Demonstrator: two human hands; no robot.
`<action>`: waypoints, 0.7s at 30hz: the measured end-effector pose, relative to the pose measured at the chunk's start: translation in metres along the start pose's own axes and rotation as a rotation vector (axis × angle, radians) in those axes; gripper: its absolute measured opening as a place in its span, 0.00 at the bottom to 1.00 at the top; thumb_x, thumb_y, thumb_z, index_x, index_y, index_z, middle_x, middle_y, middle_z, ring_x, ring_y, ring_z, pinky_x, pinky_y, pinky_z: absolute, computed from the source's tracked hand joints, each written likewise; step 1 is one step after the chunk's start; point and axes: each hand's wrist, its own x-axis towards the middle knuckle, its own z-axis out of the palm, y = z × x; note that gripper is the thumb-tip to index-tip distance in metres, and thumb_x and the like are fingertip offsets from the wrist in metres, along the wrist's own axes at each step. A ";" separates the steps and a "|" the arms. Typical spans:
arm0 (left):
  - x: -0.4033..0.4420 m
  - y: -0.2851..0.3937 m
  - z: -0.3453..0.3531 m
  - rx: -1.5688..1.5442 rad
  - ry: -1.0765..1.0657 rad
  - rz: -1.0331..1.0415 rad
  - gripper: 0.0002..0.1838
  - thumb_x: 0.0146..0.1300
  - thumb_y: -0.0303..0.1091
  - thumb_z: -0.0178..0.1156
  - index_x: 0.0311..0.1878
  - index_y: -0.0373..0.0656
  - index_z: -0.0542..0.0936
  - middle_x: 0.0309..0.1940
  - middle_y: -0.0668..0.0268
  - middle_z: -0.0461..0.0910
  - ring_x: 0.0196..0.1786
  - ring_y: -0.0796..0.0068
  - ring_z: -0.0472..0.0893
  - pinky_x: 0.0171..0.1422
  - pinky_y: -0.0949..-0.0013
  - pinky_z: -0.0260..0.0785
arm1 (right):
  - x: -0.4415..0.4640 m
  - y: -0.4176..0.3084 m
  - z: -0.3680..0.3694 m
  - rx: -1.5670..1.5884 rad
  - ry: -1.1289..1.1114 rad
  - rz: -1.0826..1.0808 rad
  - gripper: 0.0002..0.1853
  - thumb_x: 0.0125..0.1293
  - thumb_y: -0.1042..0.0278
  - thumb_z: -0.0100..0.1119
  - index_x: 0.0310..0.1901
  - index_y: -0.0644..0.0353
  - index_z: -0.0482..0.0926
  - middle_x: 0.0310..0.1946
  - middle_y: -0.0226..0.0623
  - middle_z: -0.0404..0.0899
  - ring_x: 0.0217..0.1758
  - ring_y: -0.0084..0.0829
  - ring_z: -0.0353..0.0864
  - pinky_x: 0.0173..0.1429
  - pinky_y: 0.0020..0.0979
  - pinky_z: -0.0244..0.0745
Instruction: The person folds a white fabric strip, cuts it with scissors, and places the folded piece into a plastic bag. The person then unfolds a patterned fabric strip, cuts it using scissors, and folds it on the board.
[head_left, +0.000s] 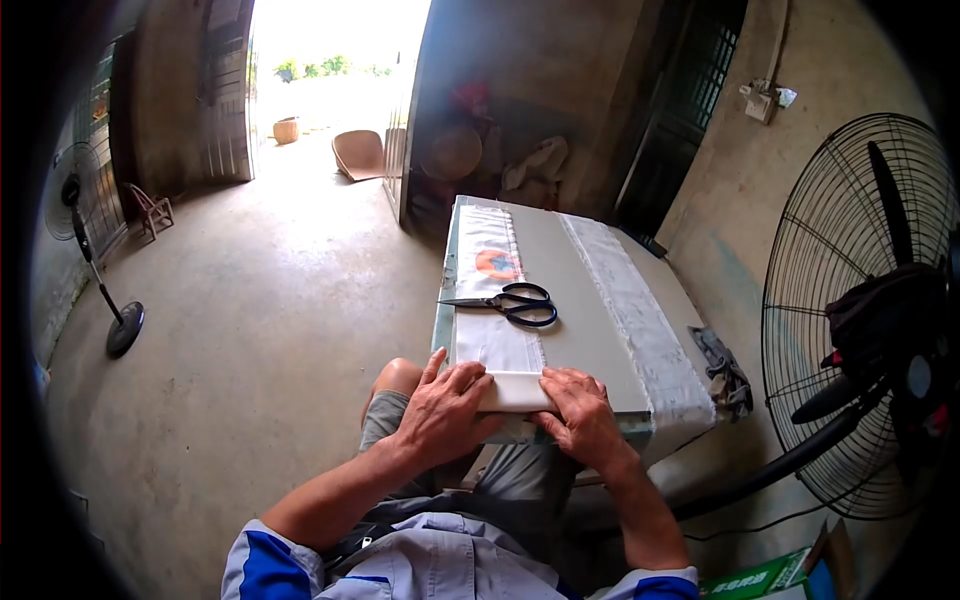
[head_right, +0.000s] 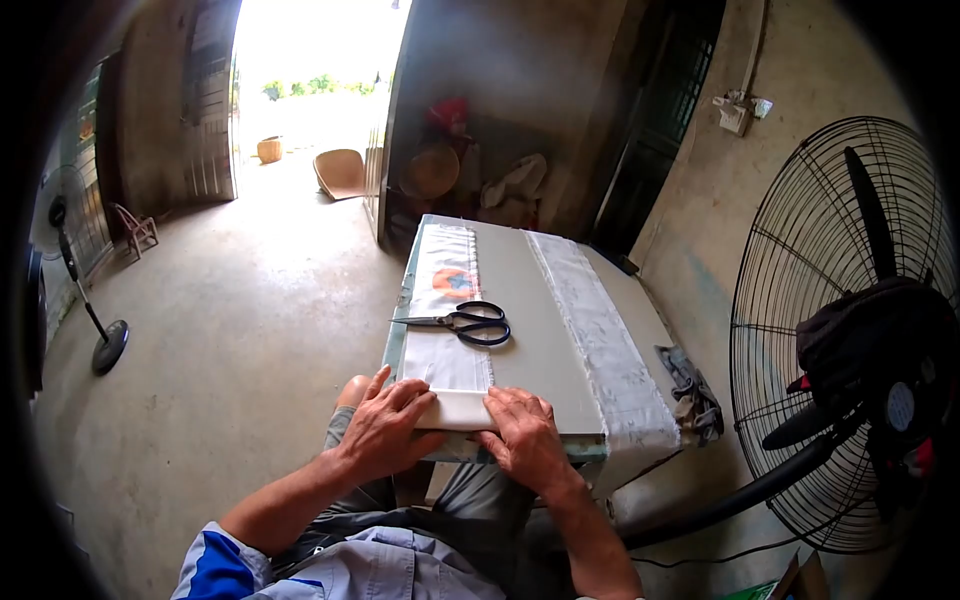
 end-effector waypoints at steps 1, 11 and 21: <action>0.001 0.000 -0.002 -0.011 0.002 0.001 0.27 0.58 0.47 0.74 0.56 0.42 0.81 0.59 0.57 0.79 0.65 0.52 0.79 0.81 0.36 0.55 | 0.001 0.000 -0.001 0.008 0.003 -0.007 0.32 0.61 0.61 0.76 0.65 0.66 0.79 0.65 0.46 0.81 0.71 0.46 0.75 0.75 0.48 0.64; 0.012 -0.013 -0.011 -0.042 0.056 0.044 0.17 0.59 0.35 0.72 0.52 0.45 0.84 0.48 0.59 0.87 0.55 0.54 0.84 0.75 0.45 0.66 | 0.010 0.009 0.003 0.060 0.114 0.029 0.25 0.66 0.67 0.71 0.63 0.65 0.79 0.54 0.47 0.85 0.60 0.49 0.81 0.66 0.47 0.74; 0.027 -0.029 -0.007 -0.050 0.118 -0.044 0.19 0.63 0.35 0.68 0.55 0.40 0.82 0.41 0.53 0.87 0.47 0.49 0.86 0.68 0.50 0.70 | 0.025 0.017 0.022 0.190 0.190 0.280 0.28 0.71 0.63 0.67 0.68 0.66 0.73 0.49 0.55 0.84 0.52 0.55 0.83 0.60 0.49 0.78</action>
